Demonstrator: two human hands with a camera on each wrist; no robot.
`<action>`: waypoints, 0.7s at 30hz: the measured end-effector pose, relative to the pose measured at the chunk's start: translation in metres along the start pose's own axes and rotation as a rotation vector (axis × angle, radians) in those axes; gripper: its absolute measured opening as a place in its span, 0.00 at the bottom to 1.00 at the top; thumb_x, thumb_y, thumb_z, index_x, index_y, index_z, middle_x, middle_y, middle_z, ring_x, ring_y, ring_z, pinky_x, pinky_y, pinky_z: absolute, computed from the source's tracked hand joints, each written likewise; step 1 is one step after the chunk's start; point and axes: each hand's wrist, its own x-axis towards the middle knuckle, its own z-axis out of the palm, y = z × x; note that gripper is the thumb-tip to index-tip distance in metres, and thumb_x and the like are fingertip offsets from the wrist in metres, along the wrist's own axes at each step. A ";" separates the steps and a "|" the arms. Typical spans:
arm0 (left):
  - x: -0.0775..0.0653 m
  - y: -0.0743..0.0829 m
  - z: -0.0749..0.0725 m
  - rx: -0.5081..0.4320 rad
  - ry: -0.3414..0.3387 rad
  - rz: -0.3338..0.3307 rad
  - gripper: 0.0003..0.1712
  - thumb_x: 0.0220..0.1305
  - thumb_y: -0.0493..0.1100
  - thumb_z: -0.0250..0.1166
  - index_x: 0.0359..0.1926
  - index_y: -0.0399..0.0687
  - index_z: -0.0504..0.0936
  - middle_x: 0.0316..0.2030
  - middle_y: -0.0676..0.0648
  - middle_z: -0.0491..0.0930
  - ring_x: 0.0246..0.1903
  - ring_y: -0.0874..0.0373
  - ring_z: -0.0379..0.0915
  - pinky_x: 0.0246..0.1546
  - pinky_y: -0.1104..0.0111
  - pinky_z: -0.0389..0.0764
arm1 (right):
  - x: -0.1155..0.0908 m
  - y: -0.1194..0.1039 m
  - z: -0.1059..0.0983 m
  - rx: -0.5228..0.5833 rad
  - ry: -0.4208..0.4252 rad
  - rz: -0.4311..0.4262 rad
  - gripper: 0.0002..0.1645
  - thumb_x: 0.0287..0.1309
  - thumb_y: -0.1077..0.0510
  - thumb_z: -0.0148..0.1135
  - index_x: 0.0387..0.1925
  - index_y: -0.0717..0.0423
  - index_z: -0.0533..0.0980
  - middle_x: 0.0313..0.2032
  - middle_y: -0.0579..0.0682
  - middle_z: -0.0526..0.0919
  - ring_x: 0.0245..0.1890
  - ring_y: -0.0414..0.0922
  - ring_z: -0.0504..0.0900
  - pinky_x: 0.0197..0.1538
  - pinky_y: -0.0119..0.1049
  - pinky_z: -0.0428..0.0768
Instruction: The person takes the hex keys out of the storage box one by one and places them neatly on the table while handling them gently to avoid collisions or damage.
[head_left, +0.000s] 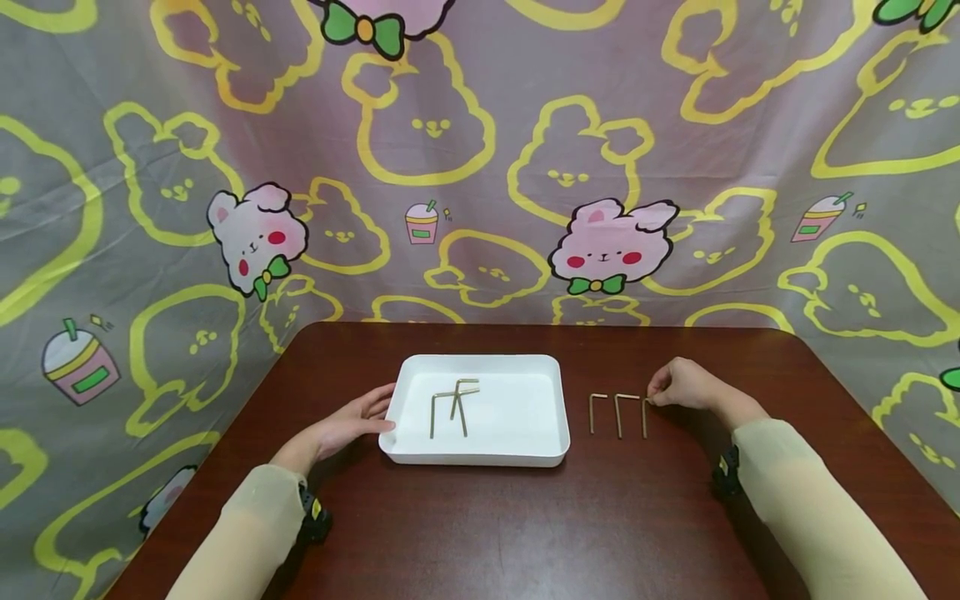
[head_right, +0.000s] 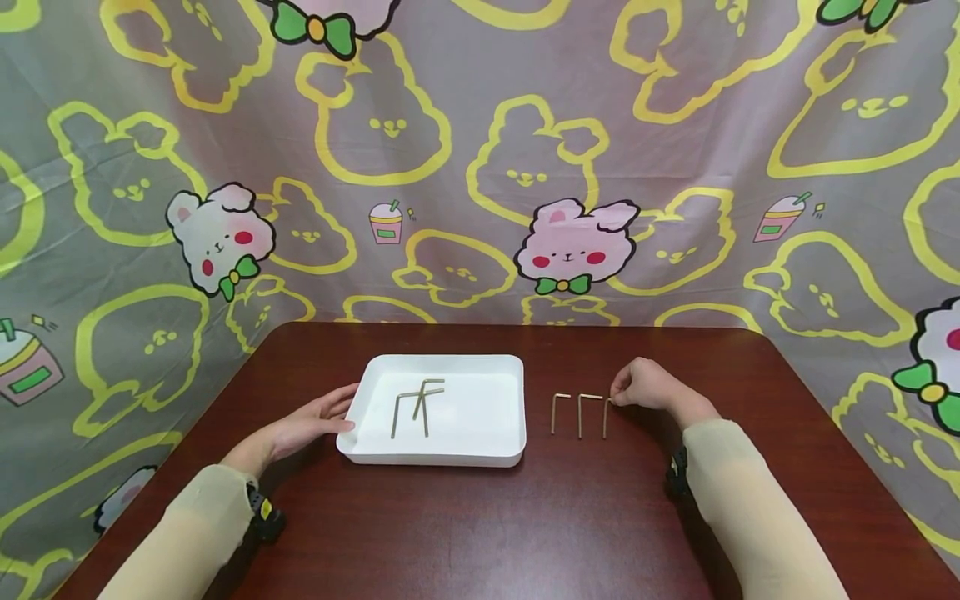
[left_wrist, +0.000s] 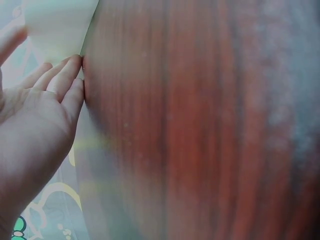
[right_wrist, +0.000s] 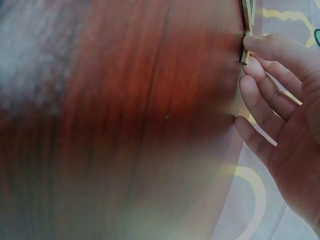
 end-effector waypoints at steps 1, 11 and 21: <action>0.000 0.000 0.000 -0.003 0.004 -0.003 0.48 0.65 0.41 0.64 0.76 0.41 0.45 0.74 0.35 0.48 0.72 0.41 0.43 0.68 0.47 0.50 | 0.000 0.000 0.000 0.005 0.001 0.004 0.03 0.51 0.66 0.68 0.24 0.57 0.83 0.23 0.43 0.81 0.24 0.41 0.74 0.30 0.36 0.74; -0.002 -0.002 0.000 -0.005 0.018 -0.010 0.48 0.64 0.41 0.65 0.76 0.41 0.46 0.73 0.35 0.49 0.72 0.41 0.44 0.67 0.46 0.50 | 0.007 -0.019 -0.010 0.038 0.052 0.009 0.06 0.57 0.62 0.68 0.33 0.62 0.84 0.29 0.47 0.84 0.29 0.44 0.75 0.34 0.38 0.75; 0.000 -0.003 -0.001 -0.003 0.012 -0.003 0.48 0.64 0.40 0.65 0.76 0.41 0.46 0.73 0.35 0.49 0.72 0.42 0.43 0.68 0.46 0.49 | 0.022 -0.056 -0.014 0.030 0.062 -0.070 0.08 0.57 0.61 0.68 0.36 0.63 0.83 0.31 0.46 0.85 0.29 0.43 0.75 0.34 0.37 0.74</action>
